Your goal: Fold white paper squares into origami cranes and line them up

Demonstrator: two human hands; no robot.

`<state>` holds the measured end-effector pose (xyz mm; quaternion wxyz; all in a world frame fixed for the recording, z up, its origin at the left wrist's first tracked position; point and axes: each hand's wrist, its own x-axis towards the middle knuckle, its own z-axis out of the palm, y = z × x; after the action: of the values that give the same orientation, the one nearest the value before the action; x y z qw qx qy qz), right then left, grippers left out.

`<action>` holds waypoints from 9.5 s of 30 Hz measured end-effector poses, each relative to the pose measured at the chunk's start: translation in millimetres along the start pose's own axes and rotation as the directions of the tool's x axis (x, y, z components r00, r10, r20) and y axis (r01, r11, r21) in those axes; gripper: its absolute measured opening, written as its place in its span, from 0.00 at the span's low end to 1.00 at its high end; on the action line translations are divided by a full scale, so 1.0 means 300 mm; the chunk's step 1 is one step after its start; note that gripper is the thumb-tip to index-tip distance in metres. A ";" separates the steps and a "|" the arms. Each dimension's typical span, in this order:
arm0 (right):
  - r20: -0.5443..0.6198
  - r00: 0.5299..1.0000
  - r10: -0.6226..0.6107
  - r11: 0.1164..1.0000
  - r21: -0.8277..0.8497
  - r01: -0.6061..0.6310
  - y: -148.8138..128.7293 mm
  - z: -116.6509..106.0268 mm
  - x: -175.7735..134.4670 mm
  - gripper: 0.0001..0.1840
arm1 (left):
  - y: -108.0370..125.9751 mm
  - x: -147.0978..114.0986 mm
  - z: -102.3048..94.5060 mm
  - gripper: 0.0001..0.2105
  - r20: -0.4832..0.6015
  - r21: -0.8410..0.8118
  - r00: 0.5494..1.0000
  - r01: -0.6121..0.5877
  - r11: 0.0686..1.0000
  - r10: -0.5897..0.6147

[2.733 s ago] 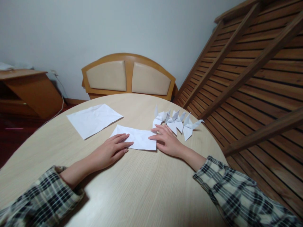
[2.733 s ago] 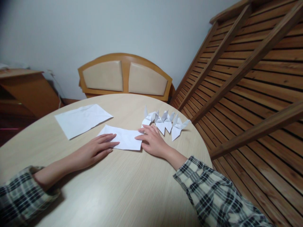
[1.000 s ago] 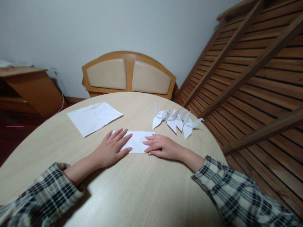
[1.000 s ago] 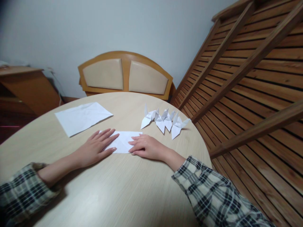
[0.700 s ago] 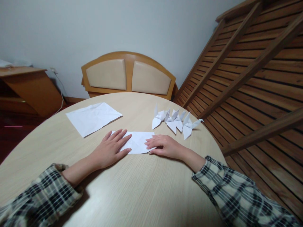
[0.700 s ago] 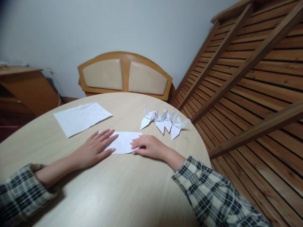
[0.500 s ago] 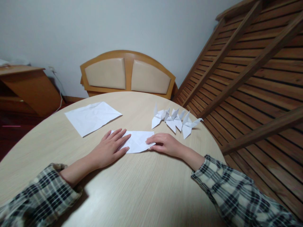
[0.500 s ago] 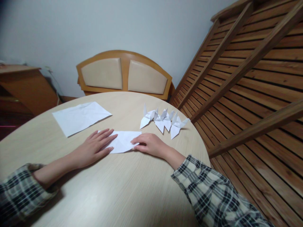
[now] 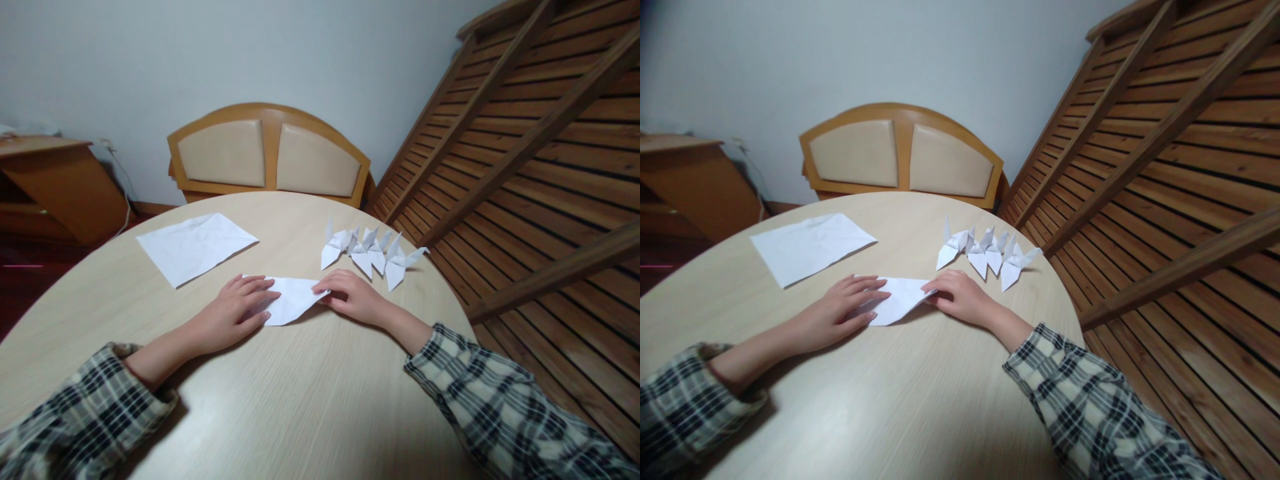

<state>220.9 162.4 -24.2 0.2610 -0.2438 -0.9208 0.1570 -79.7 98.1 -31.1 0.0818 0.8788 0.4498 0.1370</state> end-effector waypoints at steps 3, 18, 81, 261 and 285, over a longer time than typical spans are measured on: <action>0.002 0.998 0.066 0.998 -0.017 -0.066 -0.017 -0.005 0.004 0.15 | 0.001 -0.001 -0.002 0.20 0.004 -0.002 1.000 -0.005 1.000 0.005; -0.129 0.951 0.282 0.947 0.195 -0.254 -0.012 0.032 0.000 0.22 | -0.001 0.000 0.000 0.21 0.006 -0.002 1.000 0.006 1.000 -0.006; -0.096 0.991 -0.088 0.991 -0.106 0.078 -0.007 0.036 0.003 0.12 | 0.026 0.008 -0.001 0.17 -0.056 -0.080 0.995 -0.088 0.993 0.084; 0.023 0.996 0.086 0.976 -0.201 -0.080 -0.014 0.004 0.004 0.12 | 0.068 -0.001 -0.003 0.18 -0.058 0.038 0.992 -0.106 0.994 0.108; 0.000 0.996 0.091 0.989 -0.119 -0.091 -0.021 0.008 0.004 0.06 | 0.078 -0.010 -0.001 0.21 0.045 0.083 0.969 -0.248 0.965 0.245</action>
<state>216.3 157.4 -23.0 0.2362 -0.3001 -0.9171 0.1144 -63.5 81.9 -25.2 0.0334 0.9328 0.3413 0.1111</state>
